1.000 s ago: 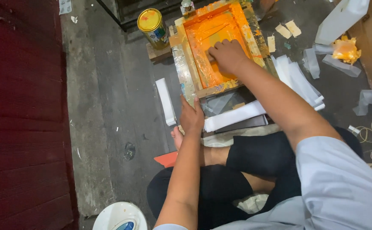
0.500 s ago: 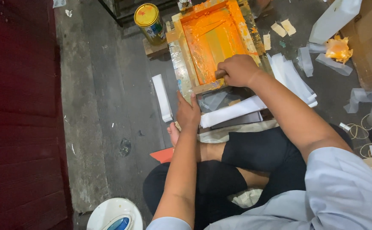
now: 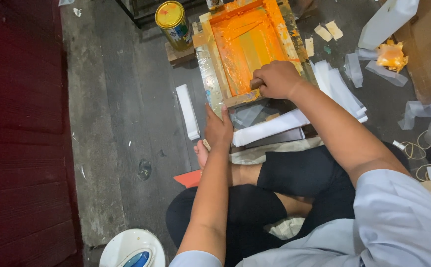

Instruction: The person sits on the floor and repeatedly places white rectangular strips under a screen printing frame. They use a squeegee to pull orange ink across the screen, coating the strips, then lift the frame to remove the printed items and place them aside.

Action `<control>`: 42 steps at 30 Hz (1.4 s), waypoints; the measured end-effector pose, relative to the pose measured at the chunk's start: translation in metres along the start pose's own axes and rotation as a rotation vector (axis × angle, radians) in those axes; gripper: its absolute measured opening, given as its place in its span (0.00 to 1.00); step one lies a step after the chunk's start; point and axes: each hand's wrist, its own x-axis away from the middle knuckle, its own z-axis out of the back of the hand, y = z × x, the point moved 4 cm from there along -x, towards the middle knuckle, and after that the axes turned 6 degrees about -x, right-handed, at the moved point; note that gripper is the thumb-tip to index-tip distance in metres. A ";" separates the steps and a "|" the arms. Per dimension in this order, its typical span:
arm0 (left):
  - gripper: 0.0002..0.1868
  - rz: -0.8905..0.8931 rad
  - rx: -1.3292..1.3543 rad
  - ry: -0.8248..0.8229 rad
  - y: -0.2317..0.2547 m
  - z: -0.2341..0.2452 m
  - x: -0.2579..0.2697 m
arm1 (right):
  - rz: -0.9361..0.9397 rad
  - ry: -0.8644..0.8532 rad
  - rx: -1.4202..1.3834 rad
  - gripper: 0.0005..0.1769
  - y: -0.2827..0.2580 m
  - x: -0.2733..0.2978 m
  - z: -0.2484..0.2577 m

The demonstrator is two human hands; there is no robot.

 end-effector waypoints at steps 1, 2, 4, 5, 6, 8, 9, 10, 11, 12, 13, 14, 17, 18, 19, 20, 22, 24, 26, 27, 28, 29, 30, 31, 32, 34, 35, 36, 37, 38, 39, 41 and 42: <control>0.41 0.000 0.001 -0.001 0.000 0.000 0.000 | -0.001 -0.001 0.000 0.06 0.002 0.000 -0.001; 0.41 -0.001 0.004 0.001 0.000 -0.001 -0.001 | 0.011 -0.010 -0.010 0.06 0.003 -0.001 -0.002; 0.41 -0.003 0.008 0.004 -0.001 -0.001 0.000 | 0.023 -0.019 -0.021 0.06 0.001 0.000 -0.003; 0.41 -0.004 0.006 0.005 0.000 0.000 0.000 | 0.006 0.007 0.000 0.06 -0.001 0.001 -0.002; 0.41 -0.005 0.004 0.006 0.000 0.001 0.000 | -0.011 0.032 0.020 0.07 -0.003 0.002 -0.001; 0.41 -0.004 -0.004 0.011 -0.003 -0.004 -0.003 | -0.004 0.032 0.021 0.08 -0.003 0.003 -0.001; 0.41 -0.002 -0.012 0.015 -0.005 -0.006 -0.005 | 0.003 0.031 0.022 0.08 -0.003 0.004 -0.002; 0.41 -0.001 -0.012 0.014 -0.004 -0.005 -0.004 | 0.002 0.029 0.022 0.08 -0.002 0.005 0.002; 0.41 -0.002 -0.010 0.017 -0.004 -0.005 -0.004 | 0.002 -0.006 -0.013 0.10 -0.002 0.006 0.005; 0.41 -0.002 -0.007 0.021 -0.004 -0.004 -0.003 | 0.002 -0.041 -0.048 0.12 -0.001 0.007 0.007; 0.41 -0.001 -0.010 0.020 -0.004 -0.004 -0.004 | 0.001 -0.041 -0.052 0.12 -0.006 0.012 0.019; 0.41 0.000 -0.014 0.019 -0.003 -0.004 -0.004 | -0.042 -0.028 -0.160 0.14 -0.008 0.016 0.031; 0.42 0.029 0.035 -0.005 0.004 0.003 -0.001 | -0.142 0.024 -0.307 0.15 0.004 0.015 0.049; 0.44 0.055 0.094 -0.029 0.007 0.006 0.001 | -0.201 0.062 -0.340 0.14 0.012 0.014 0.053; 0.44 0.056 0.093 -0.031 0.005 0.004 0.001 | -0.202 0.060 -0.341 0.14 0.022 0.012 0.049; 0.44 0.040 0.093 -0.018 0.005 0.003 0.000 | -0.175 0.130 -0.359 0.15 0.030 0.012 0.048; 0.44 0.029 0.092 -0.003 0.005 0.004 0.000 | -0.144 0.197 -0.379 0.17 0.040 0.009 0.046; 0.44 0.048 0.103 -0.015 0.006 0.005 0.001 | -0.205 0.206 -0.467 0.22 0.046 0.008 0.041; 0.44 0.058 0.094 -0.022 0.006 0.005 0.002 | -0.182 0.205 -0.461 0.22 0.048 0.004 0.032; 0.45 0.066 0.091 -0.027 0.007 0.005 0.001 | -0.158 0.207 -0.449 0.21 0.049 0.002 0.029; 0.45 0.065 0.088 -0.029 0.006 0.004 0.001 | -0.161 0.207 -0.451 0.21 0.044 0.003 0.030; 0.44 0.056 0.087 -0.018 0.006 0.004 0.001 | -0.182 0.176 -0.458 0.22 0.040 0.003 0.029; 0.44 0.047 0.085 -0.006 0.006 0.004 0.001 | -0.203 0.145 -0.466 0.22 0.035 0.003 0.029; 0.44 0.046 0.083 -0.006 0.006 0.004 0.001 | -0.204 0.146 -0.468 0.22 0.033 0.003 0.030; 0.44 0.041 0.084 -0.005 0.006 0.004 0.001 | -0.198 0.127 -0.472 0.21 0.030 0.003 0.029; 0.44 0.035 0.081 -0.006 0.007 0.005 0.002 | -0.195 0.108 -0.479 0.21 0.028 0.002 0.026; 0.44 0.050 0.088 -0.015 0.007 0.006 0.003 | -0.176 0.102 -0.445 0.21 0.029 0.000 0.024; 0.44 0.064 0.094 -0.025 0.008 0.006 0.003 | -0.156 0.096 -0.411 0.22 0.029 -0.001 0.023; 0.44 0.062 0.093 -0.025 0.007 0.006 0.003 | -0.158 0.098 -0.412 0.22 0.029 -0.001 0.024; 0.44 0.055 0.093 -0.021 0.007 0.005 0.003 | -0.170 0.074 -0.428 0.22 0.029 0.000 0.024; 0.44 0.049 0.093 -0.016 0.007 0.005 0.003 | -0.180 0.048 -0.444 0.23 0.028 0.001 0.024; 0.44 0.053 0.099 -0.022 0.008 0.007 0.004 | -0.189 0.034 -0.447 0.22 0.025 0.002 0.027; 0.44 0.057 0.104 -0.027 0.008 0.007 0.005 | -0.197 0.020 -0.451 0.21 0.023 0.002 0.028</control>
